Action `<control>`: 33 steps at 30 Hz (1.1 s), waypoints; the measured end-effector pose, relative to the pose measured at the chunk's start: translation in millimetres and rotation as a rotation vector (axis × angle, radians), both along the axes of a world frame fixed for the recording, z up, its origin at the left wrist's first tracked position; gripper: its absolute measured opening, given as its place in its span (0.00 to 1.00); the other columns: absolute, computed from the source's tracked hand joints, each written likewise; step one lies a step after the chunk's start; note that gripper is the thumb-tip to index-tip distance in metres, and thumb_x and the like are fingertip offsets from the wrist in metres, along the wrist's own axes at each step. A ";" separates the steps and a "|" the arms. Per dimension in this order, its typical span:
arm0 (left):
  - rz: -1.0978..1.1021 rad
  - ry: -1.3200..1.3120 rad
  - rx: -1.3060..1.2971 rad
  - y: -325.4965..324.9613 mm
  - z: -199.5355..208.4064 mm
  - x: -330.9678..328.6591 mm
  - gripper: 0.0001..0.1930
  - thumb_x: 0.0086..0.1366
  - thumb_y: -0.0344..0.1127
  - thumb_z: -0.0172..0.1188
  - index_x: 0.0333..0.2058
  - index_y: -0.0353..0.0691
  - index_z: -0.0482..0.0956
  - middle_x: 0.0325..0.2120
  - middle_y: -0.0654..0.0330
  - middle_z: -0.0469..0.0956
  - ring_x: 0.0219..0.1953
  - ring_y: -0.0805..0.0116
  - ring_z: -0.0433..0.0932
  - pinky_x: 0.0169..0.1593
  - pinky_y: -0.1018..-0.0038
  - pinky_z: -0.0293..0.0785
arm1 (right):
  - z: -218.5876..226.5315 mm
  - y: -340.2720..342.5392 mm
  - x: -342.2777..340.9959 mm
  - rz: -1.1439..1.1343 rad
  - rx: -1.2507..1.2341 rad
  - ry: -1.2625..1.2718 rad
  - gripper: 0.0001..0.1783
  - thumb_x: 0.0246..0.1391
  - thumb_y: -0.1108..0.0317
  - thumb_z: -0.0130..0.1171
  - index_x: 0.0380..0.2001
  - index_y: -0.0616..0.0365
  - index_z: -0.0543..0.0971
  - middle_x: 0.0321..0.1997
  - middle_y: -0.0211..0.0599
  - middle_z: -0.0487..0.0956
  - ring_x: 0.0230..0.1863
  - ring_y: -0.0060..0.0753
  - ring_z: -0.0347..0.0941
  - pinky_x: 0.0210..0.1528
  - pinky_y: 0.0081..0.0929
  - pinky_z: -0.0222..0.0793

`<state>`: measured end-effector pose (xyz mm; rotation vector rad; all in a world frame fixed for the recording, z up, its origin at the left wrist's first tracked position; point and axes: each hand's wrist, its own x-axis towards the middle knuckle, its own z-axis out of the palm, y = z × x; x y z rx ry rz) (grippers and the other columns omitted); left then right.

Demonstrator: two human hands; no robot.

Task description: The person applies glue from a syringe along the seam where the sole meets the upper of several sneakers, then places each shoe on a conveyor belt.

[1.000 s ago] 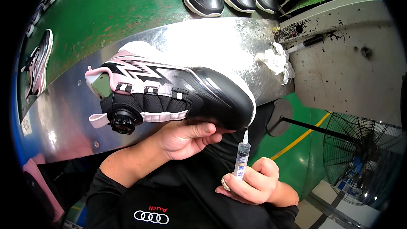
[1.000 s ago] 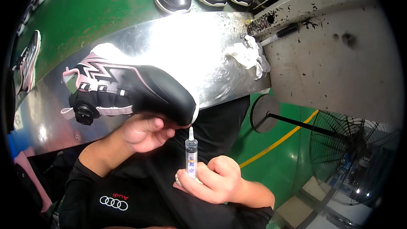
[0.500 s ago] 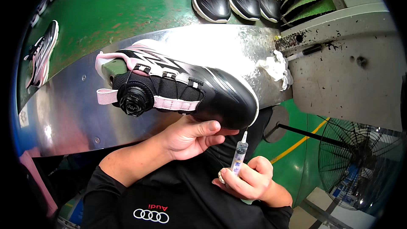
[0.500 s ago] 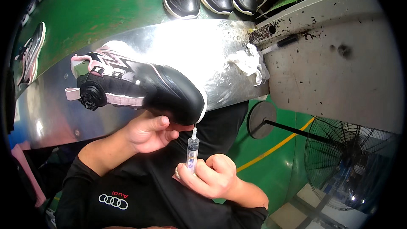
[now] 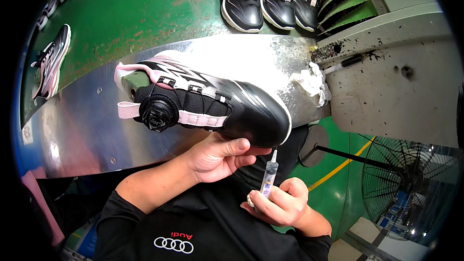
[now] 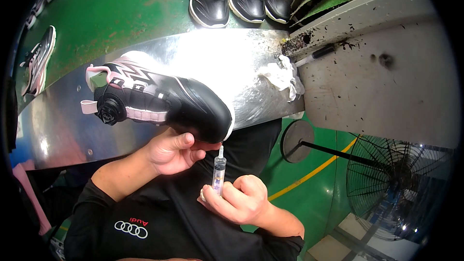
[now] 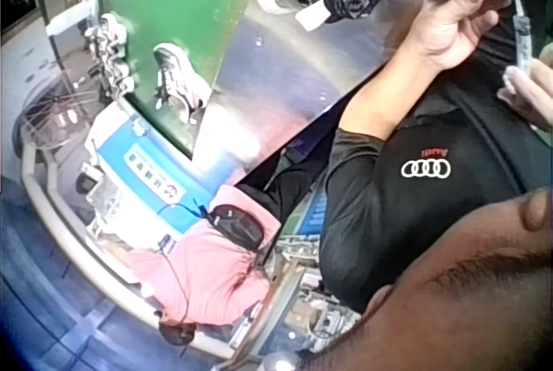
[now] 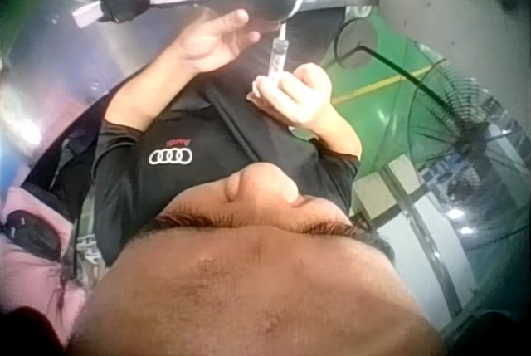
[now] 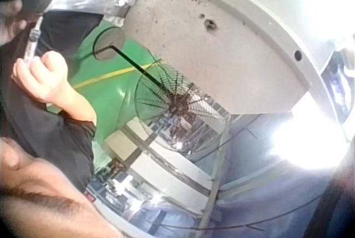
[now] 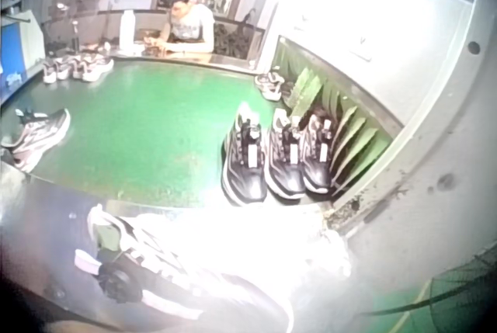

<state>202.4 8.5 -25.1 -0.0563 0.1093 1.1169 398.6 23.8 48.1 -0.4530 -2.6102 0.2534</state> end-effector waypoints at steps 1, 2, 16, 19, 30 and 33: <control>-0.002 0.000 0.005 0.8 -1.2 0.7 0.18 0.61 0.27 0.56 0.51 0.38 0.70 0.49 0.54 0.73 0.53 0.57 0.72 0.47 0.76 0.78 | -0.1 -0.5 1.7 -0.003 -0.010 -0.004 0.11 0.34 0.66 0.68 0.26 0.48 0.78 0.13 0.18 0.60 0.14 0.20 0.49 0.15 0.18 0.43; 0.000 -0.010 0.009 1.5 -2.6 1.6 0.18 0.61 0.27 0.57 0.51 0.38 0.71 0.49 0.54 0.73 0.53 0.56 0.72 0.47 0.75 0.78 | -0.1 -0.5 3.5 -0.004 -0.020 -0.009 0.11 0.34 0.66 0.68 0.26 0.48 0.78 0.13 0.18 0.60 0.14 0.19 0.49 0.16 0.18 0.43; 0.164 0.234 -0.218 -137.2 24.1 -85.1 0.39 0.51 0.23 0.59 0.62 0.37 0.52 0.56 0.52 0.65 0.58 0.58 0.67 0.61 0.64 0.62 | -54.0 62.2 -8.8 -0.160 -0.113 0.076 0.27 0.40 0.58 0.65 0.43 0.59 0.73 0.33 0.40 0.72 0.36 0.44 0.60 0.42 0.36 0.57; 0.260 0.543 -0.228 -136.0 30.0 -95.8 0.45 0.45 0.26 0.65 0.61 0.34 0.51 0.54 0.52 0.66 0.56 0.61 0.68 0.60 0.67 0.62 | -68.4 83.9 -29.6 -0.180 -0.176 0.131 0.27 0.35 0.63 0.68 0.42 0.58 0.74 0.33 0.36 0.74 0.37 0.41 0.61 0.43 0.33 0.57; 0.295 0.932 -0.041 61.7 22.8 -151.1 0.18 0.64 0.30 0.51 0.51 0.28 0.66 0.47 0.47 0.72 0.50 0.59 0.74 0.52 0.67 0.73 | -81.2 104.1 -49.3 -0.243 -0.322 0.259 0.27 0.30 0.65 0.70 0.40 0.55 0.77 0.35 0.31 0.78 0.35 0.37 0.62 0.41 0.29 0.59; 0.186 1.006 -0.020 62.3 23.9 -142.6 0.16 0.64 0.30 0.51 0.48 0.28 0.68 0.42 0.46 0.74 0.44 0.56 0.77 0.49 0.69 0.76 | -79.1 106.5 -47.7 -0.237 -0.264 0.248 0.26 0.31 0.65 0.69 0.40 0.55 0.76 0.34 0.31 0.78 0.34 0.37 0.63 0.41 0.29 0.59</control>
